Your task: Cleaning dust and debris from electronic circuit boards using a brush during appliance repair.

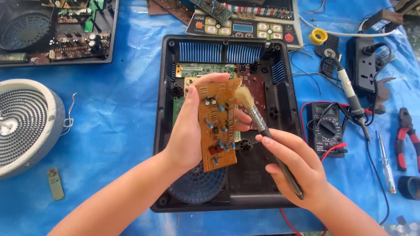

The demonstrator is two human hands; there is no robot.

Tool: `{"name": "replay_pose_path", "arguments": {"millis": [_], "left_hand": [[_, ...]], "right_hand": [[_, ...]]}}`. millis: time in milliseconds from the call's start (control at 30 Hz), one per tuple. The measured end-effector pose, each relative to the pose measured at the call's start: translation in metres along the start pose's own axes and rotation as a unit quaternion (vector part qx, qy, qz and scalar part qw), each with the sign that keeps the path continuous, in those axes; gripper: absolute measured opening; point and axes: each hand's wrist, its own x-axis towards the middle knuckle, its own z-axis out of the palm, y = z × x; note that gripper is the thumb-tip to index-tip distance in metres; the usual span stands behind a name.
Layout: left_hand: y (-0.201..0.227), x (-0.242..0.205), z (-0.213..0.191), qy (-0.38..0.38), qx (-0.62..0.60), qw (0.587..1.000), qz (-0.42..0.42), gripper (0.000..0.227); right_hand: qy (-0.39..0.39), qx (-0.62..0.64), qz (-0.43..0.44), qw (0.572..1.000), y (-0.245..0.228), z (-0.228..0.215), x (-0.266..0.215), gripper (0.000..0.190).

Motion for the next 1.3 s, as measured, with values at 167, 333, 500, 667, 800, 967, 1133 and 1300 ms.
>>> {"name": "replay_pose_path", "arguments": {"millis": [167, 333, 500, 667, 800, 967, 1133, 1300], "left_hand": [[-0.003, 0.000, -0.004, -0.017, -0.004, 1.000, -0.003, 0.051], [-0.001, 0.000, -0.001, -0.022, -0.011, 1.000, -0.004, 0.054], [-0.003, -0.001, 0.000, -0.008, -0.034, 0.999, -0.027, 0.057], [-0.006, 0.002, -0.003, 0.039, -0.030, 0.997, -0.053, 0.065], [-0.004, 0.003, 0.001, 0.075, -0.037, 0.994, -0.077, 0.072], [-0.005, 0.003, -0.001, 0.078, -0.027, 0.994, -0.069, 0.072], [-0.008, 0.001, -0.003, 0.061, -0.015, 0.994, -0.089, 0.066], [-0.008, -0.002, -0.004, -0.027, 0.047, 0.997, -0.060, 0.072]], "right_hand": [[0.007, -0.011, 0.001, 1.000, -0.001, -0.002, 0.000, 0.037], [0.002, -0.009, -0.008, 1.000, 0.002, -0.002, 0.000, 0.036], [-0.010, -0.036, -0.027, 0.999, 0.002, -0.003, 0.000, 0.038], [-0.016, -0.014, -0.066, 0.998, -0.006, -0.007, 0.011, 0.035], [0.024, 0.015, -0.063, 0.998, -0.007, -0.002, 0.008, 0.039], [0.075, 0.094, -0.012, 0.993, -0.009, -0.003, 0.005, 0.047], [0.075, 0.087, 0.049, 0.992, -0.010, -0.006, 0.000, 0.038], [0.016, 0.106, 0.055, 0.993, -0.011, -0.007, 0.006, 0.031]]}}
